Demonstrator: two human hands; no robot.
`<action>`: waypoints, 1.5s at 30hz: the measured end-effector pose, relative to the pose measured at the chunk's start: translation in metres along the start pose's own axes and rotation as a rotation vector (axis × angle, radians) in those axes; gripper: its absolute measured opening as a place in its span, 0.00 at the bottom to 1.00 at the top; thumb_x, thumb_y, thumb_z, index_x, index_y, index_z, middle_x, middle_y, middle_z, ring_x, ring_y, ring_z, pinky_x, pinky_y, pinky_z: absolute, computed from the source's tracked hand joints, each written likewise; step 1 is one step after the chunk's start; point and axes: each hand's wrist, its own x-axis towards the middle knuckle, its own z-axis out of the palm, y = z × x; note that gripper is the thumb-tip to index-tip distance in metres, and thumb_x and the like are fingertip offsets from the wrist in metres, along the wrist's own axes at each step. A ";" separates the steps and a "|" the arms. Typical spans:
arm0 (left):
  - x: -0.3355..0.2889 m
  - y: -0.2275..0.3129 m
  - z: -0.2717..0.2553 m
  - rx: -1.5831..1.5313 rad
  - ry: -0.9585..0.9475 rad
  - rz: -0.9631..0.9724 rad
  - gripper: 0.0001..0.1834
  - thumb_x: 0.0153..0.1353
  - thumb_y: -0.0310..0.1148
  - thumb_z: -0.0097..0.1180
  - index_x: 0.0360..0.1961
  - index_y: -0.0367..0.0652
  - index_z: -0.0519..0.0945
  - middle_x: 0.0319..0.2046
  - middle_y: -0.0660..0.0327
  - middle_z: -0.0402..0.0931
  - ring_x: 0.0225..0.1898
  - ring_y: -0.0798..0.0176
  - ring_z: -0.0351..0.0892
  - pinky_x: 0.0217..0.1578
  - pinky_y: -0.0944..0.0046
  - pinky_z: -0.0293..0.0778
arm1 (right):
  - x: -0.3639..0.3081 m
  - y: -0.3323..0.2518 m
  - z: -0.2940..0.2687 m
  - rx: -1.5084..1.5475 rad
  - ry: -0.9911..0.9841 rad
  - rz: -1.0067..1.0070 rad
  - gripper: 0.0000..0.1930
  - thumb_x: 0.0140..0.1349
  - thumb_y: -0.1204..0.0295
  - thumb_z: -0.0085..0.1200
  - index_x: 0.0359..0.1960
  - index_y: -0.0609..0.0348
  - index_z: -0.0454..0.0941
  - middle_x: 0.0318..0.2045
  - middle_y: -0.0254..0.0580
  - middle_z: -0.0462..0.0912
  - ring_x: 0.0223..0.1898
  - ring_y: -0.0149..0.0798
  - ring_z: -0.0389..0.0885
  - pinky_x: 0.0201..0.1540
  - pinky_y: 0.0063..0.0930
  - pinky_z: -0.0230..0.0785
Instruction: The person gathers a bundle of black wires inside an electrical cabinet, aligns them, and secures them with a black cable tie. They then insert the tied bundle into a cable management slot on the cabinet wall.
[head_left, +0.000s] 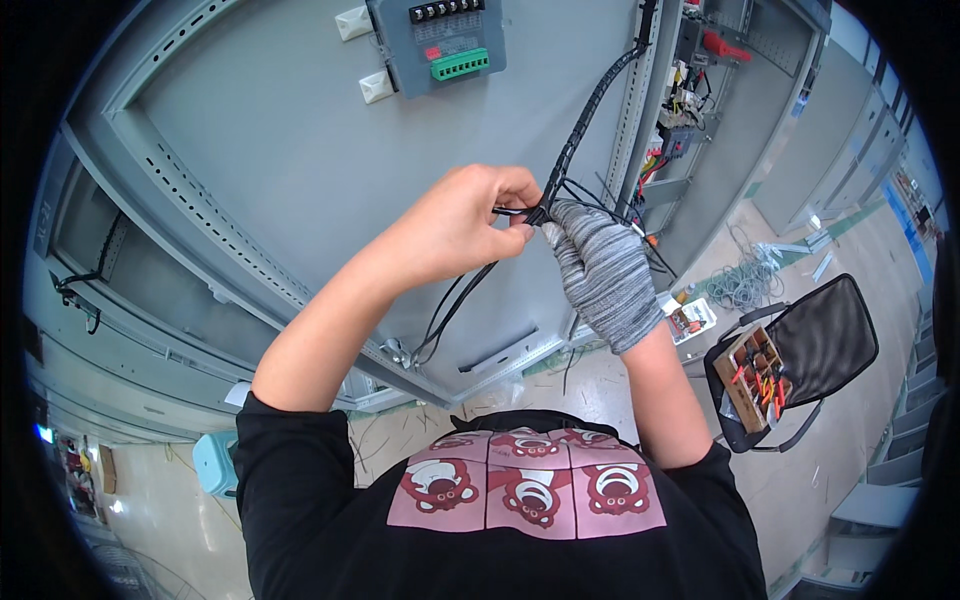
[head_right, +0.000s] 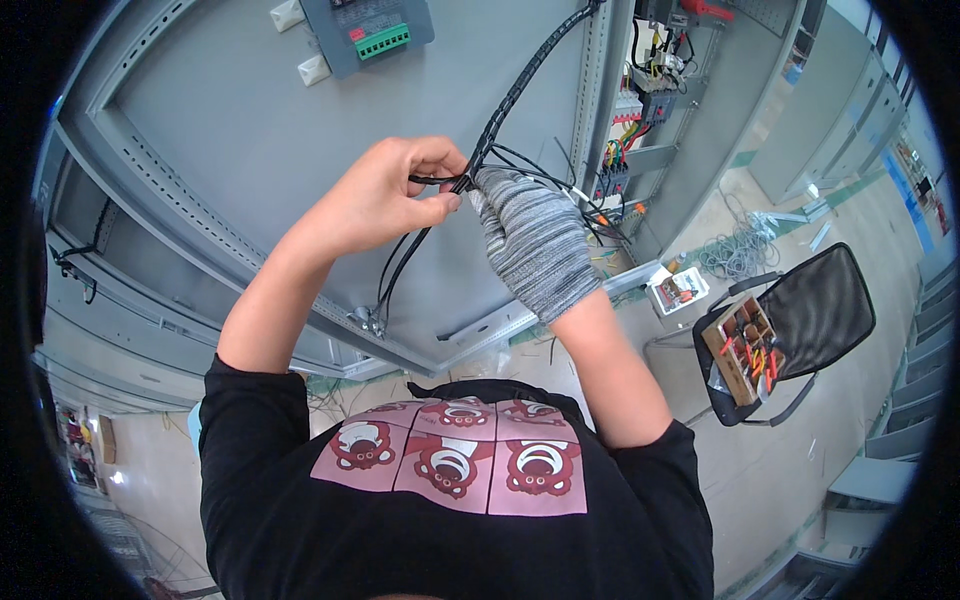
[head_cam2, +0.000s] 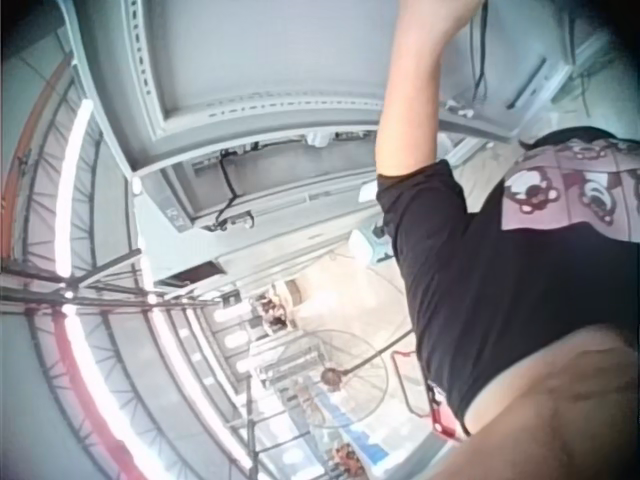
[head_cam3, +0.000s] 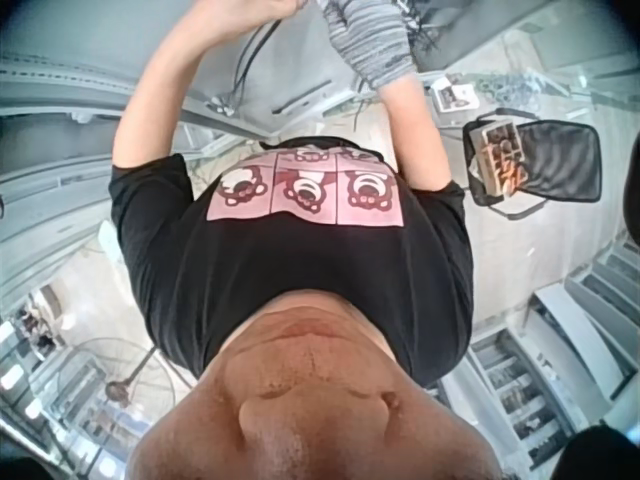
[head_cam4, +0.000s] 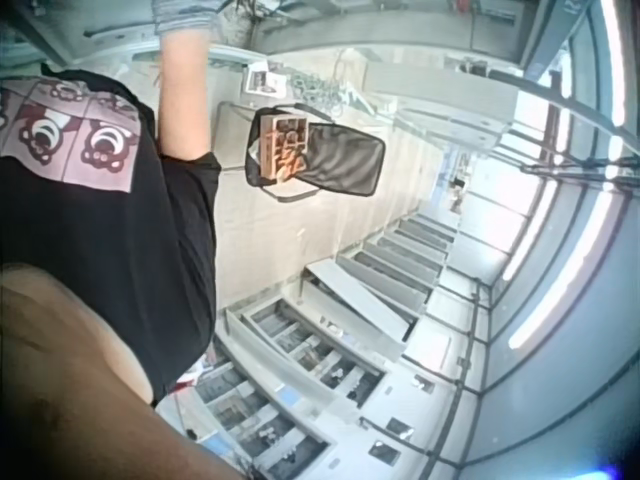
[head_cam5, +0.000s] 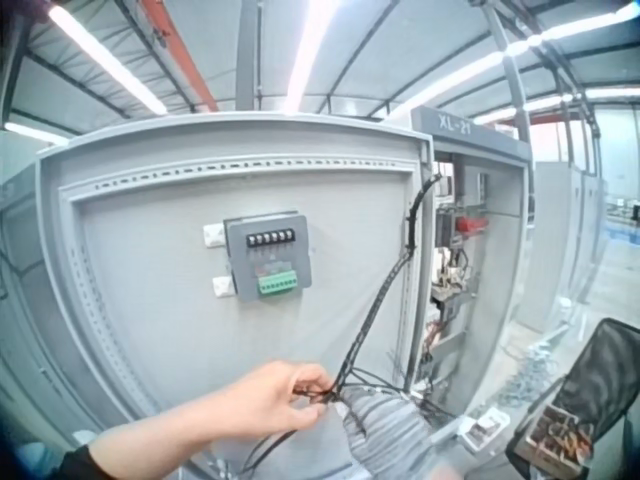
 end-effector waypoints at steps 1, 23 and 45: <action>-0.001 0.001 -0.002 0.000 0.000 -0.002 0.12 0.54 0.25 0.59 0.40 0.35 0.76 0.35 0.62 0.78 0.42 0.68 0.77 0.44 0.65 0.73 | 0.005 -0.002 -0.006 -0.061 -0.060 -0.010 0.10 0.61 0.75 0.53 0.43 0.62 0.79 0.31 0.53 0.82 0.34 0.54 0.81 0.38 0.42 0.73; -0.015 -0.005 -0.009 0.746 0.474 -0.041 0.07 0.55 0.24 0.59 0.35 0.38 0.77 0.33 0.54 0.74 0.30 0.44 0.76 0.32 0.51 0.73 | 0.047 -0.008 0.056 0.881 -0.128 0.428 0.10 0.66 0.75 0.53 0.45 0.69 0.79 0.30 0.39 0.83 0.28 0.28 0.81 0.34 0.22 0.77; -0.036 -0.016 0.036 0.282 0.925 0.011 0.09 0.61 0.25 0.56 0.43 0.36 0.78 0.39 0.57 0.75 0.31 0.67 0.76 0.38 0.67 0.73 | 0.054 0.003 0.052 0.799 -0.095 0.220 0.08 0.60 0.73 0.56 0.37 0.65 0.79 0.29 0.51 0.83 0.28 0.46 0.82 0.35 0.34 0.75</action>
